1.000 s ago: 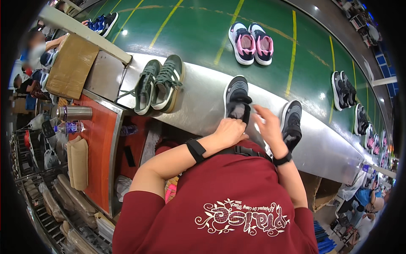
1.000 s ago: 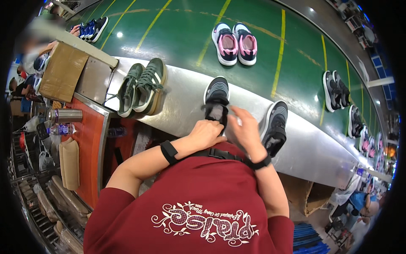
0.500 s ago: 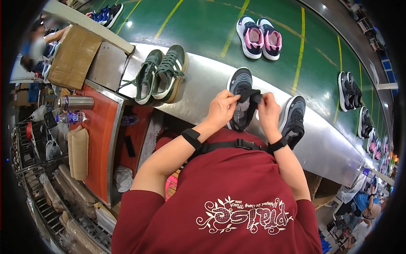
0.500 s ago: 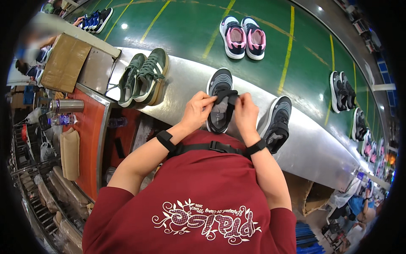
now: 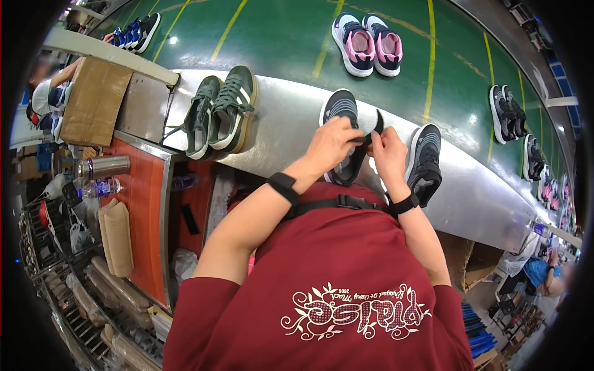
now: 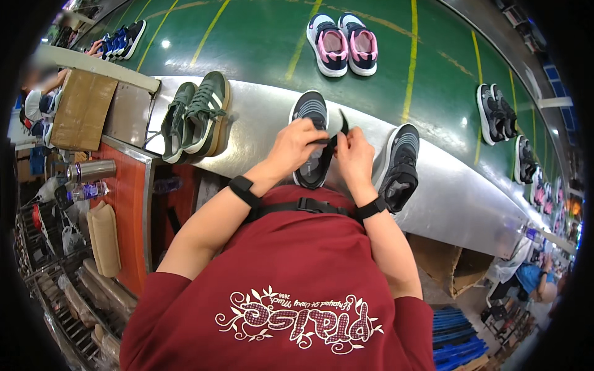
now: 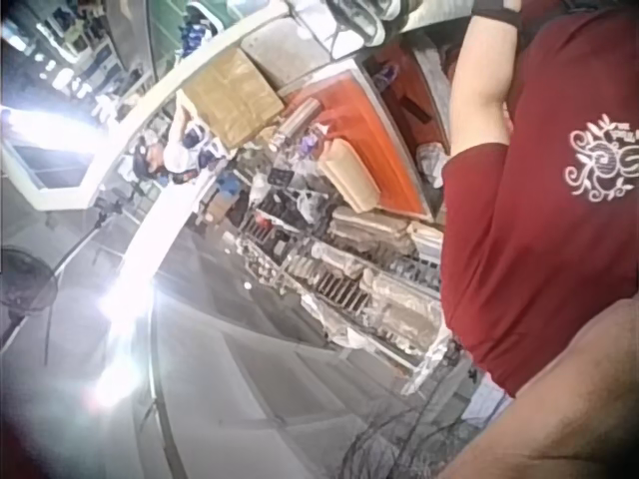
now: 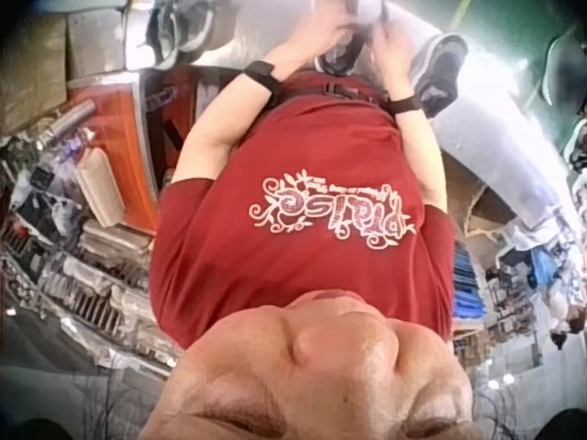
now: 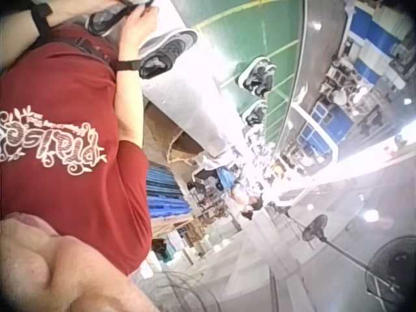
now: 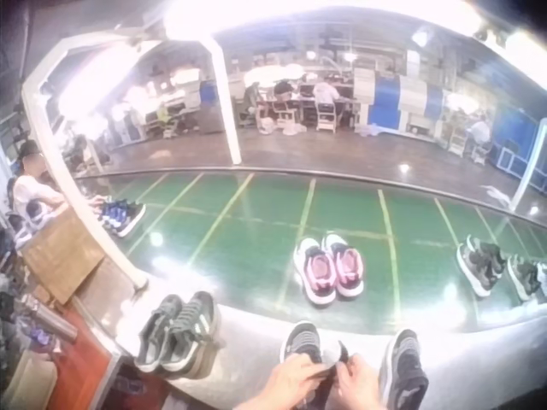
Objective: The recorder sorts through shoes on a conveyor belt and then sits down to lace up a pair of green sneakers.
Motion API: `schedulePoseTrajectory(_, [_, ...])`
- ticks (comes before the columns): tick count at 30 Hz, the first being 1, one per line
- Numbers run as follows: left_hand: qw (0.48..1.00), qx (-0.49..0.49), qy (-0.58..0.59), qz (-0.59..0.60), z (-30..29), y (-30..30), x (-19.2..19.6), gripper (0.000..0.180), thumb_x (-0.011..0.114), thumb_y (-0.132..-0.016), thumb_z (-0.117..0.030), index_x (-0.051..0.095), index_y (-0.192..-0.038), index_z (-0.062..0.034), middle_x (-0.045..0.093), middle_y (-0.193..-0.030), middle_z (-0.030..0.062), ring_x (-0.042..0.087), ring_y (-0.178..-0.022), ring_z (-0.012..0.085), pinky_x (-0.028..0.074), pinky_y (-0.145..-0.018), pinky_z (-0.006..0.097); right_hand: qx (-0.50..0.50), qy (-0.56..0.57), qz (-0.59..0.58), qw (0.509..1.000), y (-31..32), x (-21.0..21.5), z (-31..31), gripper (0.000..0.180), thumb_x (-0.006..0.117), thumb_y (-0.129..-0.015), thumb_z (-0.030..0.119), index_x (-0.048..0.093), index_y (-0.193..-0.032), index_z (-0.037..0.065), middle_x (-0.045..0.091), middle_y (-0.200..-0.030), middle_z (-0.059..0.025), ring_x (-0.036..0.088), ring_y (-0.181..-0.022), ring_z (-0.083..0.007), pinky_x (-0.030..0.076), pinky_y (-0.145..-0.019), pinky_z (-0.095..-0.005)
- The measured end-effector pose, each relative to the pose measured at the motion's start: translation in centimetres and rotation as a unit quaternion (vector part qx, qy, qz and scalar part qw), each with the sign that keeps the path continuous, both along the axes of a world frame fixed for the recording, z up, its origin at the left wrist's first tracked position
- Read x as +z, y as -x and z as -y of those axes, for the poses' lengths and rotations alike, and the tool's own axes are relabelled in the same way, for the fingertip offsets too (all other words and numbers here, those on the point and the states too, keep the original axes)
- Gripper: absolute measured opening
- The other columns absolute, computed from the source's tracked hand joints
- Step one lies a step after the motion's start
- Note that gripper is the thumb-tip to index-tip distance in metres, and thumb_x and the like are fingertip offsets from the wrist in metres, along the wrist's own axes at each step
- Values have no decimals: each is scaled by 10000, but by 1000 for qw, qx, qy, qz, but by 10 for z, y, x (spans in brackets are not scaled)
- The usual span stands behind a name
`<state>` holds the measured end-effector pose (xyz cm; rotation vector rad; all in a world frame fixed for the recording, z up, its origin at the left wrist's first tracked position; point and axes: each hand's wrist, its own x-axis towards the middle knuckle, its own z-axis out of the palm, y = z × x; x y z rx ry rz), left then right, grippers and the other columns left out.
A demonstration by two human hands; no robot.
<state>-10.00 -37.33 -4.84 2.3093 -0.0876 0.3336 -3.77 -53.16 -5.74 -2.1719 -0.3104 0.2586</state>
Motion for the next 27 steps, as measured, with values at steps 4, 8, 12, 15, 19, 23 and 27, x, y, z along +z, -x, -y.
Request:
schedulePoseTrajectory(4, [987, -96, -130, -3, -12, 17, 8, 290, 678, -659, -85, 705, -947, -105, 560, -870, 32, 547, -864, 231, 485, -729, 332, -101, -127, -160, 974, 3, 1, -1, 200, 631, -877, 148, 531, -809, -12, 624, -633, -175, 652, -555, -273, 494, -528, -367])
schedulePoseTrajectory(8, [907, -89, -411, 19, 24, 7, 5, 280, 599, -725, -164, 702, -953, -39, 553, -929, 48, 515, -905, 202, 449, -778, 296, 52, 68, 37, 996, -4, 9, -8, 174, 606, -875, 148, 581, -866, -24, 622, -696, -239, 654, -661, -361, 507, -612, -407])
schedulePoseTrajectory(12, [886, -146, -438, -37, 26, 14, -1, 292, 624, -714, -152, 701, -974, -42, 582, -1019, 63, 532, -906, 225, 471, -776, 305, 144, -81, -207, 964, -20, 28, 15, 259, 504, -932, 116, 610, -1128, -16, 697, -868, -188, 705, -808, -213, 533, -730, -297])
schedulePoseTrajectory(15, [972, -89, -215, 30, 2, 27, 8, 321, 662, -719, -149, 678, -1026, -59, 598, -1098, 64, 554, -929, 238, 499, -732, 319, 107, -70, -192, 973, -5, 43, 24, 237, 501, -933, 103, 617, -1096, -24, 696, -917, -184, 701, -834, -203, 528, -751, -285])
schedulePoseTrajectory(19, [995, 99, -12, 17, -19, 51, 26, 236, 655, -845, -223, 630, -1006, -52, 649, -907, 114, 624, -839, 290, 492, -694, 376, 201, 2, -96, 975, 23, 65, 12, 211, 524, -918, 98, 625, -1064, -15, 674, -924, -196, 681, -840, -303, 518, -746, -328])
schedulePoseTrajectory(23, [956, 220, 104, -166, -33, 22, 43, 325, 604, -905, -337, 622, -902, -13, 640, -805, 147, 611, -749, 331, 473, -665, 376, 343, 125, -58, 929, 36, 31, -21, 311, 559, -912, 260, 630, -887, -41, 653, -917, -233, 632, -861, -389, 504, -767, -425])
schedulePoseTrajectory(27, [955, 128, 111, -244, -32, -9, 21, 398, 592, -916, -376, 636, -816, 8, 597, -661, 111, 579, -635, 229, 453, -603, 340, 360, 239, -64, 899, 32, 16, -42, 403, 588, -882, 345, 627, -783, -44, 650, -831, -239, 628, -796, -403, 508, -734, -446])
